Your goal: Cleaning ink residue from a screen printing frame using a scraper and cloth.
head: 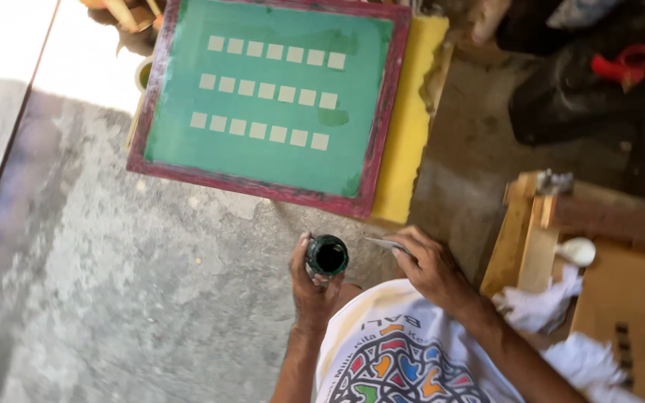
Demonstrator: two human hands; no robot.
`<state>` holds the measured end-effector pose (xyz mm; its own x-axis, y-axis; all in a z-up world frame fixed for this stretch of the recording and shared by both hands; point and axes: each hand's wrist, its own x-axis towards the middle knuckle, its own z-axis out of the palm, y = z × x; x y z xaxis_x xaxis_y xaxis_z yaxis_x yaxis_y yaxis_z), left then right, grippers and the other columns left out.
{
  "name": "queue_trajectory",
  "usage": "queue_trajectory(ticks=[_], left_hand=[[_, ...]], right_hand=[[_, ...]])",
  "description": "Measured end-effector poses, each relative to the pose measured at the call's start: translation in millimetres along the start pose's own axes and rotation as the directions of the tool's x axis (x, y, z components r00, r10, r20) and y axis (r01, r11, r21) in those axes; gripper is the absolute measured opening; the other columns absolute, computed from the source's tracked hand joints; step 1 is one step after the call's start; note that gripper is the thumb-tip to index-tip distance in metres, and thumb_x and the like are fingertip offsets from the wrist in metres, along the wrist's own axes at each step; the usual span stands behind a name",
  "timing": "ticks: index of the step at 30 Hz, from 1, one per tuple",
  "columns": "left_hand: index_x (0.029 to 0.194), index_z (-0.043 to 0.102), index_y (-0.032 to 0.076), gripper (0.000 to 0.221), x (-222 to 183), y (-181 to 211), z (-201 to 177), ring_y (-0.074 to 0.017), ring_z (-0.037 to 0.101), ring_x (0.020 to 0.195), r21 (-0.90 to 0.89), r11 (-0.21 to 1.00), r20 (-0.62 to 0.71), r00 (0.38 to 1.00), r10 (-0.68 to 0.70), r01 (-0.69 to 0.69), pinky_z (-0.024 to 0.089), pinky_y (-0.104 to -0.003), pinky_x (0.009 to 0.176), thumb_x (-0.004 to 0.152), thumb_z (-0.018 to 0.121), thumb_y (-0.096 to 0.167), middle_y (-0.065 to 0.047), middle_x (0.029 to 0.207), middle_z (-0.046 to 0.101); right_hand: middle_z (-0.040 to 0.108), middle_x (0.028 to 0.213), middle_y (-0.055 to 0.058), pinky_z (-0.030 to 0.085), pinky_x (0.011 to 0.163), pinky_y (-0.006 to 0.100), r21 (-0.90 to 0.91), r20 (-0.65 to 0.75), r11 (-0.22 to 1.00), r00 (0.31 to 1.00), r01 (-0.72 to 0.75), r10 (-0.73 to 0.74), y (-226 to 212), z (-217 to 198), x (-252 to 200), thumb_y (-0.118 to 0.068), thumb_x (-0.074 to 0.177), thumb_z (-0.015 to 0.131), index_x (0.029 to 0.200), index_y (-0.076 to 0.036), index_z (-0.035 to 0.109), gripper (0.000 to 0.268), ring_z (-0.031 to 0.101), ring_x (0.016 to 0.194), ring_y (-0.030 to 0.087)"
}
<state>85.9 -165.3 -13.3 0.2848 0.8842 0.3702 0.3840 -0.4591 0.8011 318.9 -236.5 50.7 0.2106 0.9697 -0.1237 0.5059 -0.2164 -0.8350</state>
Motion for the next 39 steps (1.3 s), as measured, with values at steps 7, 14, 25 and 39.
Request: queue_trajectory(ticks=[7,14,25,39], left_hand=[[0.153,0.035,0.002,0.090,11.1,89.0,136.8,-0.0389,0.053,0.141,-0.025,0.991,-0.043,0.990,-0.134,0.133,0.044,-0.044,0.119,0.078,0.085,0.006,-0.021,0.151,0.051],[0.151,0.040,0.006,0.087,40.2,125.4,197.4,-0.0402,0.050,0.145,-0.097,0.994,-0.141,0.988,-0.067,0.054,0.041,-0.045,0.124,0.075,0.081,-0.002,-0.021,0.155,0.049],[0.142,0.044,0.005,0.079,133.2,116.0,274.4,-0.0377,0.053,0.137,-0.348,0.916,-0.044,0.972,-0.230,0.201,0.043,-0.043,0.115,0.072,0.079,-0.006,-0.023,0.153,0.045],[0.145,0.042,0.004,0.087,238.2,75.6,340.7,-0.0310,0.055,0.132,-0.227,0.888,-0.352,0.817,-0.457,0.399,0.046,-0.040,0.111,0.067,0.081,-0.007,-0.019,0.145,0.052]], right_hand=[[0.075,0.103,0.003,0.053,0.084,0.026,0.342,-0.052,0.925,0.980,-0.164,0.193,128.1,-125.6,8.8,-0.011,0.095,0.067,0.120,-0.001,0.067,0.027,0.067,0.093,0.009],[0.072,0.103,0.002,0.052,0.085,0.023,0.582,-0.094,0.813,0.995,0.036,0.023,184.9,-186.7,89.1,-0.002,0.098,0.068,0.112,0.000,0.066,0.014,0.064,0.093,0.007],[0.068,0.110,0.009,0.060,0.081,0.041,0.889,-0.064,0.424,0.868,-0.175,0.493,276.1,-209.1,163.8,-0.011,0.099,0.053,0.115,-0.003,0.063,0.021,0.066,0.097,0.019],[0.072,0.098,0.004,0.055,0.058,0.026,0.781,-0.002,0.576,0.921,-0.242,0.390,363.9,-211.2,590.6,-0.012,0.098,0.067,0.122,-0.006,0.065,0.025,0.067,0.074,0.013]])
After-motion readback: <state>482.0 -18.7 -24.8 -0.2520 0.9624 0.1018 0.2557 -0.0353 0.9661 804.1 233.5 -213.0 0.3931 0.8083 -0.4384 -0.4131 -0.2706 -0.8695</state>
